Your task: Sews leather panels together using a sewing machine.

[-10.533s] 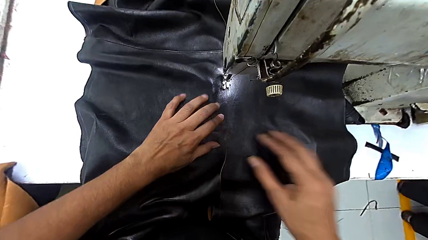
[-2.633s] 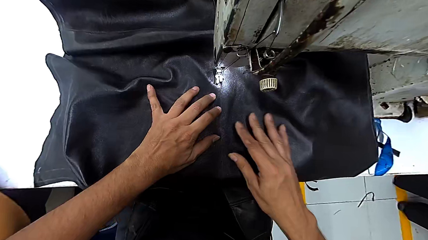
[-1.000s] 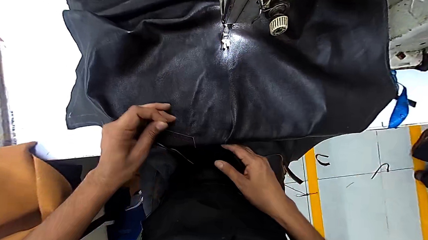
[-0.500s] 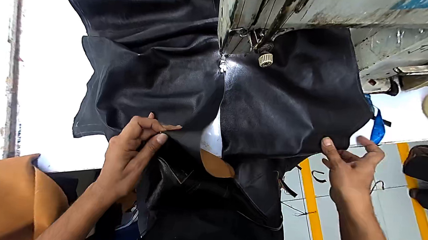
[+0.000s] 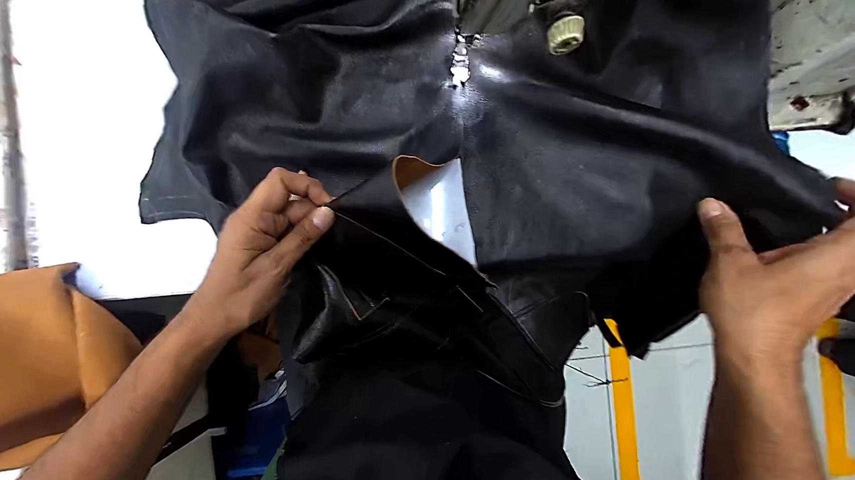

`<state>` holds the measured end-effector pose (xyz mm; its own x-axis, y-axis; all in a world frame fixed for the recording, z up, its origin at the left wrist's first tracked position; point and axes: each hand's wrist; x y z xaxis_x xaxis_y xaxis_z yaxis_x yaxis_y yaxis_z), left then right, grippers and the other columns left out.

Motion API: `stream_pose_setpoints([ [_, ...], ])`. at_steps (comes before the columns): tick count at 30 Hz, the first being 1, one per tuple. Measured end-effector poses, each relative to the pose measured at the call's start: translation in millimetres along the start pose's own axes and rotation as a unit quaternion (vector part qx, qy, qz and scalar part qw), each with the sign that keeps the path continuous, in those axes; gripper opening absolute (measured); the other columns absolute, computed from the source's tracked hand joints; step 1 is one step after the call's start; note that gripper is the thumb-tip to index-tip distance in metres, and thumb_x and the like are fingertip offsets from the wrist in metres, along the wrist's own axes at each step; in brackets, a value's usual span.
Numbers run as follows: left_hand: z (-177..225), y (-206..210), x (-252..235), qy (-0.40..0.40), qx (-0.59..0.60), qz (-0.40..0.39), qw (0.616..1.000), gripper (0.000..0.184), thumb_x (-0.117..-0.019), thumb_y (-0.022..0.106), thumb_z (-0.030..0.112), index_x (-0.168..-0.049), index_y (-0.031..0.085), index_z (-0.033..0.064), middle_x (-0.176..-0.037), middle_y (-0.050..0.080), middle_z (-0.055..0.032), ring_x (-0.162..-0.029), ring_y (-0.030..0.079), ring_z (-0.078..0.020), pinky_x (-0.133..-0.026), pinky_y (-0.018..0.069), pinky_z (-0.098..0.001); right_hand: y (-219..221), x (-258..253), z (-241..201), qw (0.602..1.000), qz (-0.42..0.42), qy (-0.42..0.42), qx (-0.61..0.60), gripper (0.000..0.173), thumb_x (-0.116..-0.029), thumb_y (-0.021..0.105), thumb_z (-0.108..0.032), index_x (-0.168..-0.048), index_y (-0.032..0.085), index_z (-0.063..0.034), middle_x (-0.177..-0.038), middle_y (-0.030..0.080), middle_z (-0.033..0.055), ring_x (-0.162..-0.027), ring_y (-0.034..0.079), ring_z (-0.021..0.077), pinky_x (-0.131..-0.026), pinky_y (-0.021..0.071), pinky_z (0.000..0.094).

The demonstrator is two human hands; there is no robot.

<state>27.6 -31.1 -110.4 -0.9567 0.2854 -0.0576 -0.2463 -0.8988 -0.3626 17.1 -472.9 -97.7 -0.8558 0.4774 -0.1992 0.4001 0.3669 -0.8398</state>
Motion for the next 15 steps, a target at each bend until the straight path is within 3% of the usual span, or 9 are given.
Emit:
stream_pose_setpoints([
  [2,0.3,1.6,-0.8,-0.002,0.009,-0.002,1.0,0.014,-0.1046,0.052,0.012,-0.118,0.055,0.0147,-0.084,0.065,0.0127,-0.086,0.064,0.0003,-0.106,0.0469,-0.0313,-4.7,16.7,-18.7,0.996,0.032,-0.08,-0.018,0.075,-0.0949,0.071,-0.039,-0.148,0.038,0.0028,-0.143,0.048,0.0255,-0.128,0.053,0.031,-0.103,0.0461,0.0419],
  [4,-0.2,1.3,-0.7,-0.003,0.008,0.006,1.0,0.015,-0.104,0.053,0.012,-0.118,0.055,0.0164,-0.085,0.066,0.0139,-0.087,0.065,0.0008,-0.103,0.0489,-0.0276,3.6,40.3,-45.6,0.986,0.008,-0.149,-0.079,0.054,-0.1002,0.066,-0.032,-0.139,0.052,0.0028,-0.137,0.056,0.0218,-0.126,0.056,0.028,-0.102,0.0489,0.0417],
  [5,-0.4,0.8,-1.1,-0.004,0.01,0.009,1.0,0.015,-0.104,0.053,0.012,-0.117,0.056,0.0169,-0.084,0.067,0.0135,-0.087,0.065,0.0001,-0.101,0.0498,-0.027,12.0,51.4,-57.7,0.98,-0.019,-0.176,-0.094,0.042,-0.1017,0.064,-0.03,-0.131,0.061,0.0008,-0.131,0.062,0.0188,-0.125,0.058,0.0283,-0.104,0.048,0.0461],
  [7,-0.9,0.8,-1.3,-0.003,0.011,0.008,1.0,0.014,-0.1039,0.053,0.013,-0.117,0.056,0.0167,-0.083,0.065,0.012,-0.087,0.065,-0.0021,-0.103,0.0488,-0.0297,29.8,68.5,-75.4,0.968,-0.078,-0.223,-0.081,0.035,-0.102,0.062,-0.035,-0.121,0.072,-0.0076,-0.128,0.068,0.0111,-0.131,0.056,0.0295,-0.113,0.0355,0.0608],
  [9,-0.7,0.8,-2.7,0.0,0.008,0.009,1.0,0.014,-0.1039,0.053,0.013,-0.117,0.056,0.0164,-0.081,0.064,0.0112,-0.086,0.064,-0.0032,-0.104,0.0475,-0.0316,43.9,76.3,-84.0,0.964,-0.115,-0.236,-0.036,0.043,-0.1002,0.061,-0.049,-0.123,0.074,-0.0136,-0.135,0.067,0.0078,-0.139,0.051,0.0306,-0.118,0.0207,0.0717],
  [11,-0.6,0.2,-2.2,-0.002,0.005,0.017,1.0,0.014,-0.1035,0.053,0.013,-0.117,0.057,0.0162,-0.08,0.065,0.0106,-0.089,0.065,-0.0045,-0.106,0.0461,-0.0326,40.8,76.8,-89.1,0.962,-0.163,-0.204,0.076,0.062,-0.099,0.054,-0.061,-0.138,0.064,-0.0141,-0.151,0.053,0.0129,-0.149,0.036,0.0386,-0.115,0.0081,0.0801],
  [13,-1.9,-0.7,-2.4,-0.005,0.003,0.024,1.0,0.015,-0.1033,0.053,0.014,-0.118,0.058,0.0154,-0.082,0.068,0.0093,-0.095,0.067,-0.0061,-0.118,0.0369,-0.0398,30.3,76.1,-96.0,0.953,-0.173,-0.199,0.146,0.074,-0.0973,0.051,-0.066,-0.144,0.059,-0.0099,-0.161,0.038,0.0236,-0.153,0.02,0.0494,-0.109,0.0007,0.0871],
  [15,-2.4,-0.1,-0.7,-0.009,0.008,0.028,1.0,0.014,-0.1037,0.053,0.015,-0.117,0.059,0.0155,-0.082,0.068,0.0083,-0.097,0.067,-0.0074,-0.121,0.0327,-0.0431,26.8,83.3,-105.9,0.957,-0.155,-0.232,0.082,0.07,-0.0976,0.053,-0.064,-0.139,0.063,-0.0088,-0.161,0.038,0.0229,-0.154,0.02,0.0466,-0.113,0.001,0.0843],
])
Point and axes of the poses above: each hand's wrist, its own x-axis away from the middle knuckle, its own y-axis out of the palm, z = x × y
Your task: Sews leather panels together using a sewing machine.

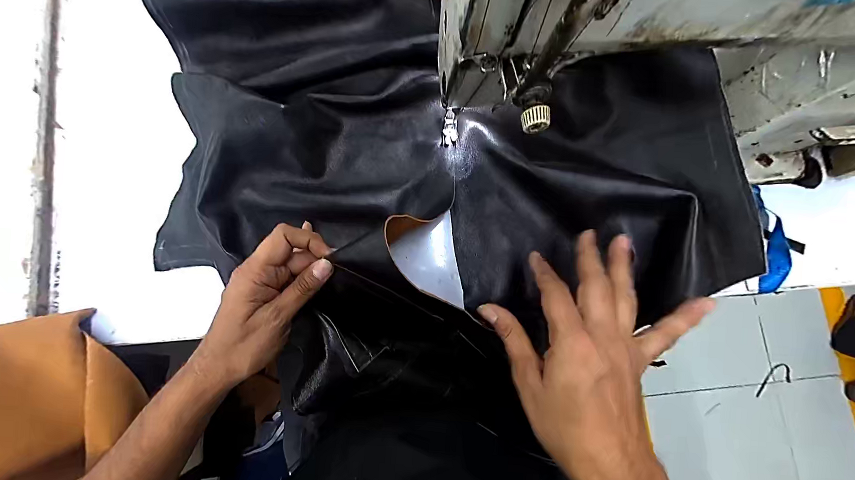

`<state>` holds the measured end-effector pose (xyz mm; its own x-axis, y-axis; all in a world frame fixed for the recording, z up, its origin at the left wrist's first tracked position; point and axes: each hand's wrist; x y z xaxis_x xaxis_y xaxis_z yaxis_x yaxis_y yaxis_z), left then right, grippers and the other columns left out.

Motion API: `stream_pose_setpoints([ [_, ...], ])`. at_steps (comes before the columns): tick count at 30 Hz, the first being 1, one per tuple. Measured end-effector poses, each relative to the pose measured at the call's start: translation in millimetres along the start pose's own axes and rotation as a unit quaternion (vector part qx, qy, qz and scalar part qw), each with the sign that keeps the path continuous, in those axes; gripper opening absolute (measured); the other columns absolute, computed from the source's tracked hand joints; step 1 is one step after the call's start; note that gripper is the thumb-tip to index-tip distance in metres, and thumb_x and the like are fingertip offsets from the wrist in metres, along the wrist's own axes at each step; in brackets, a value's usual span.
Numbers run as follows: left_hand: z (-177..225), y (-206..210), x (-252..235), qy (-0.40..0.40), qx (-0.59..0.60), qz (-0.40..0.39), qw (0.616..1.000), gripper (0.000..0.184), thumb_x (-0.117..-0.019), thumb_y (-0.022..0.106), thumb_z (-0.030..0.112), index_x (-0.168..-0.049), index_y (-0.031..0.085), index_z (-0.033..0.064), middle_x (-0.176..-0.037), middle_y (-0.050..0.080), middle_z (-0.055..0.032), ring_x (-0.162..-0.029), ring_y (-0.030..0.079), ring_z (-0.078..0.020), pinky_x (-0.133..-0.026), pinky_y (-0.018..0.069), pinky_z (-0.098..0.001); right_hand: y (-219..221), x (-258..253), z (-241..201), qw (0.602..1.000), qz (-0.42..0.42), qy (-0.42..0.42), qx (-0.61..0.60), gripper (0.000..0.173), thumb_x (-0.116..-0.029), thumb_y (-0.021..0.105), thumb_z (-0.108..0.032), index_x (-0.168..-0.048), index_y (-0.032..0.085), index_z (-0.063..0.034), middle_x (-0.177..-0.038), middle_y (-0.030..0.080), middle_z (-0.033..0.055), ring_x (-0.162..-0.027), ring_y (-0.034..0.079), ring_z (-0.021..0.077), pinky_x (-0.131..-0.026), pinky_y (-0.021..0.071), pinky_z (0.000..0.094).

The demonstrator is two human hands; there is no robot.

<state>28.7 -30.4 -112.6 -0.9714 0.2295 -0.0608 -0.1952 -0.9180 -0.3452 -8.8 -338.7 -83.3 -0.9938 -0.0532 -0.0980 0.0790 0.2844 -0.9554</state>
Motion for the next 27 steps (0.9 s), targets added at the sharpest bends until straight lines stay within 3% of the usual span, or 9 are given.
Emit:
stream_pose_setpoints([
  [3,1.1,0.2,1.7,-0.01,0.007,0.004,1.0,0.013,-0.1041,0.055,0.018,-0.116,0.06,0.0169,-0.084,0.069,0.0085,-0.098,0.068,-0.0075,-0.122,0.0331,-0.0445,14.1,-5.1,-25.8,0.971,-0.007,-0.065,-0.231,0.061,-0.0978,0.061,-0.057,-0.135,0.066,-0.0091,-0.143,0.062,0.0078,-0.143,0.049,0.0255,-0.121,0.035,0.0559],
  [5,1.4,-0.7,2.0,-0.021,0.015,0.004,1.0,0.013,-0.104,0.056,0.021,-0.116,0.062,0.0184,-0.085,0.07,0.0087,-0.097,0.068,-0.0069,-0.12,0.0365,-0.0419,23.8,-11.7,-42.7,0.935,-0.053,-0.066,-0.345,0.051,-0.0978,0.065,-0.051,-0.131,0.068,-0.0127,-0.115,0.074,-0.0014,-0.108,0.068,0.0104,-0.094,0.0581,0.0366],
  [7,6.1,-5.9,-0.7,-0.033,0.022,-0.02,0.999,0.021,-0.1061,0.052,0.029,-0.118,0.065,0.0182,-0.095,0.072,0.0067,-0.101,0.067,-0.0091,-0.113,0.0426,-0.0373,24.2,-14.0,-58.5,0.909,-0.059,-0.063,-0.407,0.033,-0.1008,0.065,-0.032,-0.128,0.069,-0.0131,-0.093,0.074,-0.0034,-0.078,0.069,0.0057,-0.067,0.0599,0.0293],
  [11,45.2,-4.1,-30.3,-0.019,-0.074,-0.037,0.996,0.044,-0.1065,0.042,0.052,-0.119,0.067,0.0172,-0.112,0.074,0.0036,-0.105,0.072,-0.0154,-0.092,0.0612,-0.0363,16.2,-3.3,-67.6,0.919,-0.055,-0.026,-0.39,0.033,-0.1009,0.061,-0.021,-0.13,0.068,-0.0077,-0.096,0.076,-0.0008,-0.081,0.072,0.0061,-0.068,0.0614,0.0283],
  [15,64.6,40.3,-69.2,-0.085,-0.248,-0.12,0.958,0.063,-0.0846,0.069,0.066,-0.125,0.064,0.0175,-0.103,0.071,0.0057,-0.086,0.07,-0.0073,-0.073,0.0617,-0.0338,13.5,7.5,-59.1,0.922,-0.075,-0.116,-0.362,0.025,-0.1026,0.058,-0.019,-0.117,0.073,-0.0043,-0.084,0.071,0.0059,-0.073,0.069,0.0154,-0.061,0.059,0.0315],
  [18,53.1,50.6,-79.6,-0.112,-0.265,-0.149,0.946,0.033,-0.0905,0.072,0.029,-0.122,0.069,0.0189,-0.09,0.072,0.0064,-0.073,0.067,-0.0069,-0.065,0.0585,-0.0344,2.3,-12.3,-28.6,0.914,-0.112,-0.17,-0.35,0.034,-0.1057,0.056,-0.039,-0.106,0.077,-0.0122,-0.095,0.074,0.0005,-0.095,0.07,0.0127,-0.083,0.0582,0.0315],
  [22,45.3,45.1,-66.4,-0.116,-0.162,-0.027,0.98,0.028,-0.0943,0.064,0.021,-0.122,0.072,0.0222,-0.093,0.074,0.0101,-0.074,0.068,-0.0023,-0.062,0.0581,-0.0244,35.5,-56.2,16.4,0.972,-0.011,-0.175,-0.155,0.048,-0.1101,0.041,-0.035,-0.149,0.055,-0.0108,-0.157,0.049,0.0071,-0.151,0.037,0.0272,-0.125,0.0282,0.0549],
  [24,45.5,47.6,-63.0,-0.115,-0.129,0.003,0.985,0.032,-0.0944,0.063,0.02,-0.126,0.071,0.022,-0.093,0.074,0.0101,-0.073,0.067,-0.0023,-0.06,0.0566,-0.0218,59.7,-60.7,21.9,0.982,-0.031,-0.174,-0.066,0.055,-0.1107,0.034,-0.037,-0.159,0.04,-0.0108,-0.169,0.029,0.0103,-0.158,0.019,0.0319,-0.127,0.0152,0.061],
  [27,45.1,55.2,-58.1,-0.092,-0.139,-0.006,0.986,0.037,-0.096,0.06,0.021,-0.132,0.069,0.0214,-0.101,0.073,0.011,-0.074,0.065,-0.0002,-0.061,0.0545,-0.0191,68.3,-53.1,16.9,0.984,-0.039,-0.167,-0.046,0.055,-0.1109,0.032,-0.038,-0.16,0.039,-0.0137,-0.17,0.025,0.0098,-0.159,0.016,0.0313,-0.128,0.0136,0.0585],
])
Point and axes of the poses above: each hand's wrist, its own x-axis away from the middle knuckle, its own y-axis out of the palm, z = x × y
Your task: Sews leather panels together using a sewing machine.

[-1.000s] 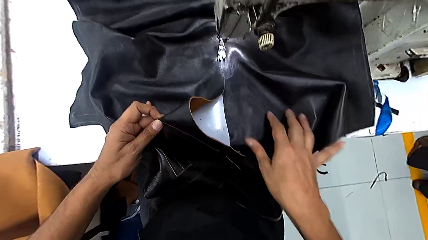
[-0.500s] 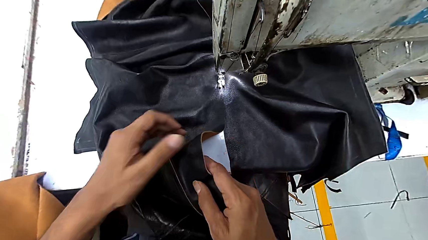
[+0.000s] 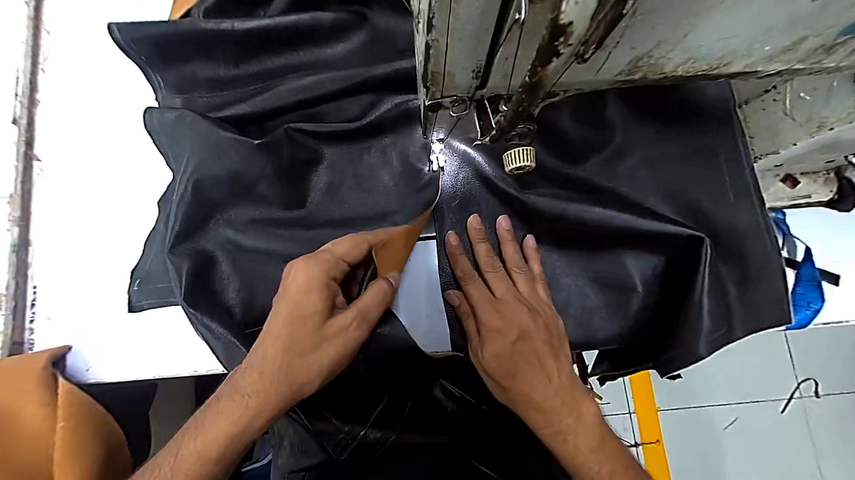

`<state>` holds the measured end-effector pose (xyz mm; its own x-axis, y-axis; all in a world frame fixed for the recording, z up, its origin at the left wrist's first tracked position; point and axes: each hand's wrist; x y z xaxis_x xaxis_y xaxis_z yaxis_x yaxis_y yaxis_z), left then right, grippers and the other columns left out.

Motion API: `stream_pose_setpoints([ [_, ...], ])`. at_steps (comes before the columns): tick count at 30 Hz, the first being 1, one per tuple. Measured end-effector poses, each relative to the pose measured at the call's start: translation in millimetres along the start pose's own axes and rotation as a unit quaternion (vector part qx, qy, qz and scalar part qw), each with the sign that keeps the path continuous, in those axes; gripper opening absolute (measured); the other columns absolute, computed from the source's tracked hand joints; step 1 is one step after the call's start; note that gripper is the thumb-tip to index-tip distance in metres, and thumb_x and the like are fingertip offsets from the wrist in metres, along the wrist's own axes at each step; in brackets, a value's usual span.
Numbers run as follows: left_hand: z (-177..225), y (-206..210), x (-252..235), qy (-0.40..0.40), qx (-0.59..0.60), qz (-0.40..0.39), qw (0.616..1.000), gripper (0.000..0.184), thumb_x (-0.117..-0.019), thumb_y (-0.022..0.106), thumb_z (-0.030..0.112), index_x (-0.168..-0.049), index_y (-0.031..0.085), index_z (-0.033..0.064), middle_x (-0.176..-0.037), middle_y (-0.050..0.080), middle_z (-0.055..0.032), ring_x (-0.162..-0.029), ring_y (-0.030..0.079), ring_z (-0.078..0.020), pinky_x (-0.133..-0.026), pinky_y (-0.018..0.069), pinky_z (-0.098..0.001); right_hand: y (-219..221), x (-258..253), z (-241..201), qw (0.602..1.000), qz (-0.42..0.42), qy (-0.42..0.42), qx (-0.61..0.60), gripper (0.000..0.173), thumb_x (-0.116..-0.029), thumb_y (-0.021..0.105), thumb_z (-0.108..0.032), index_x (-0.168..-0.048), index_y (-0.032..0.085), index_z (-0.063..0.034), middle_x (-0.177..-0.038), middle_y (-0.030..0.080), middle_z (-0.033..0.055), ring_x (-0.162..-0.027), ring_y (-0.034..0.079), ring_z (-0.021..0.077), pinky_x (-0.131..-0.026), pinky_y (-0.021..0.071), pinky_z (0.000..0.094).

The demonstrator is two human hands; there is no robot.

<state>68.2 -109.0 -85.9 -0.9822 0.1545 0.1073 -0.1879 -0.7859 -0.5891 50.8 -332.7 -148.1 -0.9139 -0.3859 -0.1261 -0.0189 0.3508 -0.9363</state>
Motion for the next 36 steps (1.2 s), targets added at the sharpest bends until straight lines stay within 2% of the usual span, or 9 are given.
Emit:
stream_pose_setpoints([
  [4,-5.8,13.4,-4.3,0.064,-0.077,-0.056,0.993,0.042,-0.0989,0.053,0.025,-0.139,0.065,0.017,-0.104,0.07,0.0091,-0.084,0.064,0.002,-0.071,0.0558,-0.0186,0.1,0.4,-1.9,1.0,-0.001,0.007,0.002,0.055,-0.1109,0.033,-0.037,-0.161,0.038,-0.0147,-0.17,0.024,0.01,-0.159,0.015,0.0316,-0.129,0.0133,0.0581],
  [10,-7.4,25.1,-6.2,0.089,-0.132,-0.061,0.985,0.042,-0.0992,0.051,0.023,-0.138,0.066,0.0142,-0.099,0.069,0.0066,-0.083,0.064,-0.0006,-0.069,0.0554,-0.0209,0.7,0.1,-2.0,1.0,0.014,0.007,-0.002,0.054,-0.1106,0.034,-0.036,-0.159,0.04,-0.0133,-0.169,0.029,0.0099,-0.158,0.018,0.0317,-0.128,0.0151,0.0575],
  [16,-0.6,27.4,-10.2,0.147,-0.253,-0.053,0.955,0.05,-0.1073,0.038,0.041,-0.133,0.071,0.0138,-0.098,0.068,-0.0028,-0.09,0.063,-0.0178,-0.073,0.0537,-0.035,0.4,-0.1,-1.7,1.0,0.025,0.009,-0.011,0.054,-0.1103,0.036,-0.037,-0.161,0.038,-0.0174,-0.169,0.029,0.0076,-0.158,0.018,0.0292,-0.129,0.015,0.0563],
  [20,-19.1,21.1,-31.8,0.258,-0.257,-0.038,0.93,0.042,-0.1093,0.039,0.033,-0.122,0.074,0.0131,-0.144,0.062,-0.0053,-0.14,0.052,-0.0261,-0.117,0.036,-0.0542,1.0,-0.8,-1.8,1.0,0.014,0.007,0.002,0.052,-0.1089,0.037,-0.034,-0.158,0.044,-0.0206,-0.169,0.029,0.0088,-0.158,0.018,0.0312,-0.128,0.0144,0.0579],
  [24,-39.1,27.8,-38.4,0.319,-0.289,-0.024,0.902,0.038,-0.1088,0.046,0.025,-0.141,0.063,0.0157,-0.143,0.06,-0.0082,-0.136,0.054,-0.0271,-0.116,0.0385,-0.0512,-15.0,2.8,3.6,0.996,0.016,-0.006,-0.087,0.047,-0.1082,0.046,-0.03,-0.152,0.053,-0.0143,-0.164,0.04,0.0059,-0.157,0.025,0.0262,-0.128,0.0198,0.0531],
  [27,-43.4,25.8,-41.2,0.291,-0.311,-0.042,0.904,0.044,-0.1089,0.039,0.037,-0.146,0.059,0.0269,-0.157,0.05,-0.0037,-0.15,0.04,-0.0299,-0.12,0.0197,-0.0716,-69.7,15.0,23.0,0.98,0.169,0.062,-0.085,0.03,-0.0999,0.066,-0.023,-0.123,0.073,-0.0065,-0.129,0.071,0.0089,-0.127,0.064,0.0233,-0.109,0.0521,0.0447],
  [31,-45.9,25.7,-44.8,0.278,-0.296,-0.041,0.913,0.049,-0.107,0.039,0.046,-0.15,0.054,0.0258,-0.157,0.05,0.0011,-0.151,0.039,-0.0273,-0.114,0.0097,-0.0829,-109.6,29.6,72.6,0.941,0.117,0.318,0.023,0.088,-0.0901,0.069,-0.058,-0.152,0.039,-0.0033,-0.141,0.053,0.0274,-0.121,0.056,0.0452,-0.096,0.0459,0.0633],
  [33,-45.1,26.7,-45.9,0.268,-0.309,-0.043,0.912,0.052,-0.1058,0.039,0.049,-0.15,0.055,0.0268,-0.158,0.048,0.0011,-0.151,0.038,-0.0275,-0.114,0.0097,-0.082,-101.3,26.0,86.6,0.932,0.11,0.345,-0.005,0.078,-0.0854,0.076,-0.056,-0.139,0.054,-0.0038,-0.12,0.066,0.0247,-0.104,0.066,0.0414,-0.083,0.0499,0.0643],
  [36,-43.9,24.8,-49.5,0.262,-0.318,-0.049,0.91,0.052,-0.1045,0.04,0.051,-0.149,0.056,0.0289,-0.159,0.048,0.0022,-0.151,0.037,-0.0284,-0.112,0.0098,-0.0839,-97.1,20.5,89.6,0.937,0.141,0.317,-0.046,0.048,-0.0902,0.078,-0.04,-0.124,0.065,-0.0088,-0.101,0.072,0.011,-0.088,0.07,0.0192,-0.078,0.0554,0.0452],
])
Point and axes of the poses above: each hand's wrist, its own x-axis away from the middle knuckle, its own y-axis out of the palm, z = x × y
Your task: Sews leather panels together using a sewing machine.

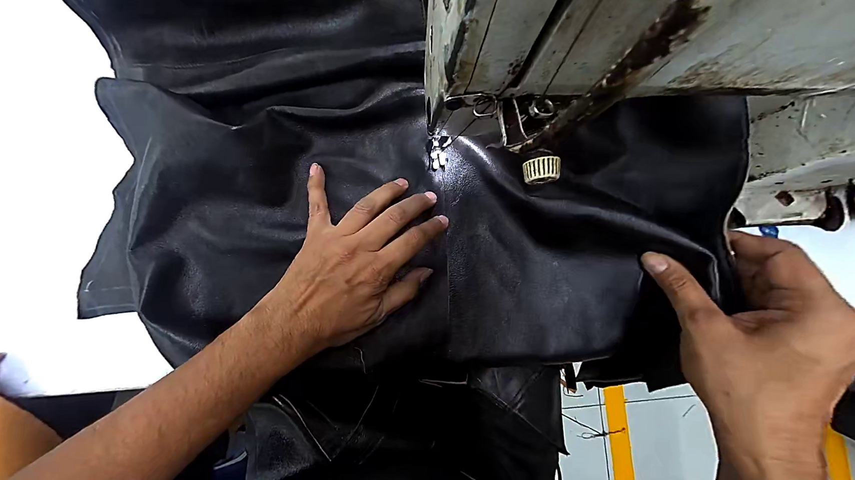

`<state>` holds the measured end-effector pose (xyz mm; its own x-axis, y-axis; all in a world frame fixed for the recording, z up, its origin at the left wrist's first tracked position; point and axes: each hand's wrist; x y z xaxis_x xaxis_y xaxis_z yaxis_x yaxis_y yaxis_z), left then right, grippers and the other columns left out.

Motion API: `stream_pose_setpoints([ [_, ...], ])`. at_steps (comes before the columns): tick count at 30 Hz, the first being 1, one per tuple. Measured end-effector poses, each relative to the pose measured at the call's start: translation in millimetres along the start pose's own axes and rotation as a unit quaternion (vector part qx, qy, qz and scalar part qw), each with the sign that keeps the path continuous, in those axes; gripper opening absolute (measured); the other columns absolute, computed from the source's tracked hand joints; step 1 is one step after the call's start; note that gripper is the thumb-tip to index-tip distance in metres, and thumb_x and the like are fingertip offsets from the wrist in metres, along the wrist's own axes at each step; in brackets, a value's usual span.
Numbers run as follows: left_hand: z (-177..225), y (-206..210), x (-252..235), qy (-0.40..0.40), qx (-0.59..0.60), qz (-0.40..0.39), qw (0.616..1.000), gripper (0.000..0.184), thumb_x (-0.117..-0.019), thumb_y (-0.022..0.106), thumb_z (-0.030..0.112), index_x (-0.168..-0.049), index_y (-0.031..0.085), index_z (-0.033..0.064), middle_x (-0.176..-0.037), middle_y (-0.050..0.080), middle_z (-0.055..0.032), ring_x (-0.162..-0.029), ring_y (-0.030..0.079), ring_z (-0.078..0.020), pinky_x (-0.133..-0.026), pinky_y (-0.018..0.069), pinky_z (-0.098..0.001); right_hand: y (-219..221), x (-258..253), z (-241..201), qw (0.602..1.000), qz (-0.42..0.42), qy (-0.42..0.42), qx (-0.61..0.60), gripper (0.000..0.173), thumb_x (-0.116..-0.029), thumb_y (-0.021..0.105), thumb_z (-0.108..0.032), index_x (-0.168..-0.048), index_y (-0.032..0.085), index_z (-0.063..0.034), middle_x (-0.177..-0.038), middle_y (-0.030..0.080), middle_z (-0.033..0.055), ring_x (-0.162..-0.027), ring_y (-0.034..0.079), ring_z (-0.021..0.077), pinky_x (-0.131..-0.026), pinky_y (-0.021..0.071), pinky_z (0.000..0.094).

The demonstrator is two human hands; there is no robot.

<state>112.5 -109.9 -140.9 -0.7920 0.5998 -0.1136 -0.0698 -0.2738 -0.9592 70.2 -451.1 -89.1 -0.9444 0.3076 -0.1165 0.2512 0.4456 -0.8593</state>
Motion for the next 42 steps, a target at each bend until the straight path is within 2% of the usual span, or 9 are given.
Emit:
stream_pose_setpoints([
  [10,-16.6,-2.8,-17.6,0.002,-0.007,0.01,1.0,0.053,-0.1035,0.041,0.051,-0.148,0.057,0.0277,-0.157,0.049,0.0022,-0.151,0.038,-0.0293,-0.111,0.0108,-0.085,-0.5,-22.9,-12.1,0.996,0.027,-0.043,-0.078,0.04,-0.0911,0.078,-0.027,-0.124,0.063,-0.0091,-0.1,0.072,0.0002,-0.087,0.067,0.0016,-0.077,0.056,0.0225],
  [23,-48.1,-2.7,-38.7,0.041,-0.016,0.041,0.998,0.048,-0.1054,0.039,0.053,-0.144,0.061,0.0343,-0.154,0.054,-0.0025,-0.148,0.042,-0.0345,-0.108,0.0106,-0.0875,4.7,-51.0,-20.6,0.997,0.029,-0.054,-0.048,0.044,-0.092,0.077,-0.035,-0.126,0.061,-0.0104,-0.097,0.07,0.004,-0.084,0.068,0.0089,-0.075,0.0562,0.0311],
  [26,-22.7,-26.6,-29.6,0.001,0.002,-0.024,1.0,0.05,-0.1063,0.038,0.05,-0.148,0.057,0.0306,-0.159,0.048,-0.0083,-0.151,0.037,-0.0371,-0.11,0.0087,-0.0872,-4.1,-30.0,-31.8,0.995,0.056,-0.075,0.046,0.066,-0.0934,0.073,-0.044,-0.144,0.051,-0.0078,-0.126,0.065,0.0188,-0.112,0.065,0.032,-0.092,0.0526,0.0521],
  [28,22.0,-46.5,-10.5,-0.055,0.038,-0.024,0.997,0.05,-0.1044,0.048,0.047,-0.142,0.062,0.0171,-0.151,0.053,-0.0145,-0.143,0.047,-0.0353,-0.117,0.0248,-0.074,-5.1,-1.8,-40.6,0.981,0.098,-0.153,0.064,0.07,-0.0962,0.07,-0.04,-0.151,0.047,-0.004,-0.15,0.049,0.0241,-0.139,0.047,0.0395,-0.114,0.04,0.0549],
  [30,57.6,-35.0,16.6,-0.107,0.046,0.016,0.993,0.057,-0.0987,0.056,0.055,-0.131,0.066,0.0104,-0.128,0.065,-0.0124,-0.117,0.063,-0.0307,-0.102,0.0482,-0.0557,9.6,31.3,-51.7,0.96,0.089,-0.264,0.008,0.047,-0.0987,0.066,-0.02,-0.141,0.059,0.0003,-0.148,0.053,0.0232,-0.143,0.046,0.0376,-0.118,0.0383,0.0537],
  [32,65.8,-9.9,33.2,-0.131,0.023,0.056,0.989,0.052,-0.0982,0.057,0.053,-0.123,0.069,0.0082,-0.117,0.066,-0.0133,-0.108,0.063,-0.0324,-0.095,0.0474,-0.0528,39.7,47.8,-57.8,0.942,0.003,-0.33,-0.061,0.031,-0.1015,0.06,-0.014,-0.13,0.068,-0.0039,-0.143,0.06,0.0165,-0.142,0.05,0.0329,-0.119,0.0396,0.054],
  [36,54.3,-0.7,34.4,-0.155,0.068,0.108,0.98,0.023,-0.1006,0.056,0.026,-0.106,0.071,0.0084,-0.104,0.069,-0.0086,-0.1,0.064,-0.0274,-0.089,0.0467,-0.0499,83.9,49.3,-54.4,0.928,-0.134,-0.348,-0.007,0.05,-0.1085,0.045,-0.029,-0.154,0.048,-0.0076,-0.165,0.037,0.0106,-0.156,0.026,0.0288,-0.128,0.0219,0.0535],
  [40,43.7,-18.9,30.1,-0.206,0.167,0.158,0.951,0.02,-0.1032,0.054,0.022,-0.111,0.065,0.0079,-0.089,0.065,0.0006,-0.079,0.062,-0.007,-0.07,0.054,-0.026,97.1,57.8,-59.2,0.933,-0.123,-0.336,0.046,0.053,-0.1098,0.036,-0.031,-0.158,0.043,-0.01,-0.168,0.031,0.0093,-0.158,0.02,0.0318,-0.129,0.0161,0.0567],
  [42,43.4,-18.7,28.0,-0.176,0.17,0.134,0.96,0.022,-0.1024,0.055,0.024,-0.11,0.067,0.0069,-0.091,0.067,-0.0009,-0.084,0.063,-0.0117,-0.076,0.0527,-0.0333,98.2,61.2,-62.7,0.935,-0.122,-0.328,0.053,0.053,-0.1096,0.036,-0.03,-0.158,0.042,-0.0106,-0.168,0.03,0.0093,-0.158,0.019,0.0322,-0.129,0.0159,0.0565],
])
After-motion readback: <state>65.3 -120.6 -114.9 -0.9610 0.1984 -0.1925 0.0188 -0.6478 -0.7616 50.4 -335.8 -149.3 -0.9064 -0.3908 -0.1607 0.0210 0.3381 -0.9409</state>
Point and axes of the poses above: each hand's wrist, its own x-axis away from the middle knuckle, its own y-axis out of the palm, z = x × y
